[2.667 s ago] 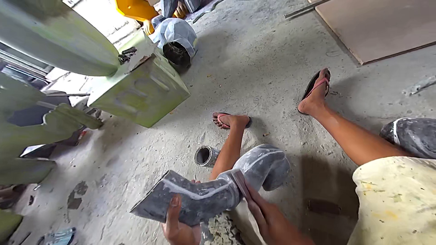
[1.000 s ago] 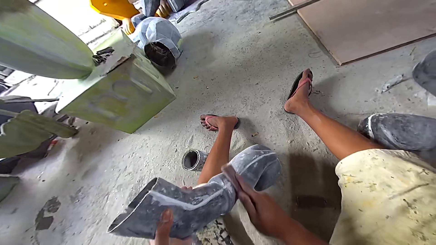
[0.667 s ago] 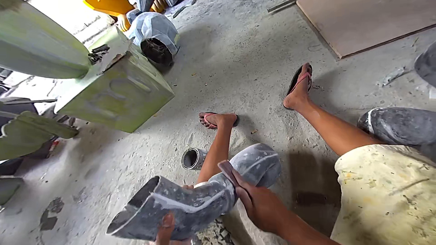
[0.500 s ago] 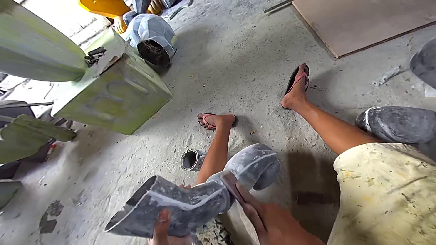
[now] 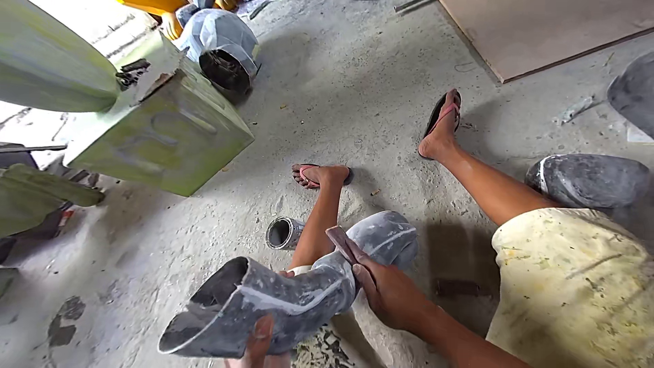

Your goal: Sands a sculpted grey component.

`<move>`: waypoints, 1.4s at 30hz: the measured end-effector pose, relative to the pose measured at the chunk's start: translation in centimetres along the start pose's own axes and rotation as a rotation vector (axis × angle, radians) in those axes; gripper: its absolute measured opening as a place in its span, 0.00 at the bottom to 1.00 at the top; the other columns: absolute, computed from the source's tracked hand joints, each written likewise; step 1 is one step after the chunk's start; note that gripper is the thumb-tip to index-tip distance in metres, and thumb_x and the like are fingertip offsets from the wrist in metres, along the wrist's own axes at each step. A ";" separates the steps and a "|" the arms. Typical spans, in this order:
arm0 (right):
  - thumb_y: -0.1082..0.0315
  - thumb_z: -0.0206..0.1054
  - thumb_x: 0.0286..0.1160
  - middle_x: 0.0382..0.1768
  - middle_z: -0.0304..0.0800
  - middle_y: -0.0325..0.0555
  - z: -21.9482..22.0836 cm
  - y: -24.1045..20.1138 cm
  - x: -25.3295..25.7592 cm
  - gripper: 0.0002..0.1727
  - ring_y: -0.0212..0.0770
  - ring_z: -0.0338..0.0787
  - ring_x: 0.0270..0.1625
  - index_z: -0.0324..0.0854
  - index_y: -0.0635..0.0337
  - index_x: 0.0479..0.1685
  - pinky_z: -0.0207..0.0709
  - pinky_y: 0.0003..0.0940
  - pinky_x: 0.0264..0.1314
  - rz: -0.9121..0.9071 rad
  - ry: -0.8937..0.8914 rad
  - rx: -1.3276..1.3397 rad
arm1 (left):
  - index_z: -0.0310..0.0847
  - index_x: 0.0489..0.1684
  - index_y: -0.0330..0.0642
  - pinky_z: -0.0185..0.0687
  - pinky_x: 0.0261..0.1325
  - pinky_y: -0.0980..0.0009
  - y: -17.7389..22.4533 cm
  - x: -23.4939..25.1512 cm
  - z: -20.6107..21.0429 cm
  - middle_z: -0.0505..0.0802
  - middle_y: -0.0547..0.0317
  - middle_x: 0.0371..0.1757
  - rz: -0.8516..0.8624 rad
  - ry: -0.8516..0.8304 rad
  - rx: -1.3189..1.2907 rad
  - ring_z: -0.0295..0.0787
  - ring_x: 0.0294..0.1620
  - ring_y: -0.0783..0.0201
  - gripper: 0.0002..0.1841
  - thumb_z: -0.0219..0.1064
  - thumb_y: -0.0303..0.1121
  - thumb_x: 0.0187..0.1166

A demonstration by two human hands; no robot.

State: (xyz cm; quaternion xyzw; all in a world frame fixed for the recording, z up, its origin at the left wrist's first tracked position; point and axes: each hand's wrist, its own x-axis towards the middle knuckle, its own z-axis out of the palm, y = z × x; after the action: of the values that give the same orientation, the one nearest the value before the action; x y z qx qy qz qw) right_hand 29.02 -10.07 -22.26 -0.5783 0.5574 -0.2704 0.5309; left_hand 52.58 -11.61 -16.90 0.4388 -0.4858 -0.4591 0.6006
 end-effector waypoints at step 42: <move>0.46 0.43 0.95 0.61 0.92 0.48 2.7 1.4 -0.4 0.33 0.44 0.94 0.51 0.49 0.37 0.97 0.87 0.54 0.59 -0.122 0.045 0.231 | 0.64 0.75 0.40 0.93 0.59 0.54 0.5 5.2 1.1 0.94 0.52 0.55 -0.066 0.266 0.093 0.95 0.55 0.56 0.33 0.68 0.48 0.76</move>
State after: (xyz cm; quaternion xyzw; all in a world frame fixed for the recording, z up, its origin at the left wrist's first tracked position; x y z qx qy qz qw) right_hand 30.89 -8.57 -24.22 -0.5402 0.4979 -0.3774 0.5638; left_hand 52.17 -16.72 -15.28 0.5390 -0.4080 -0.3932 0.6233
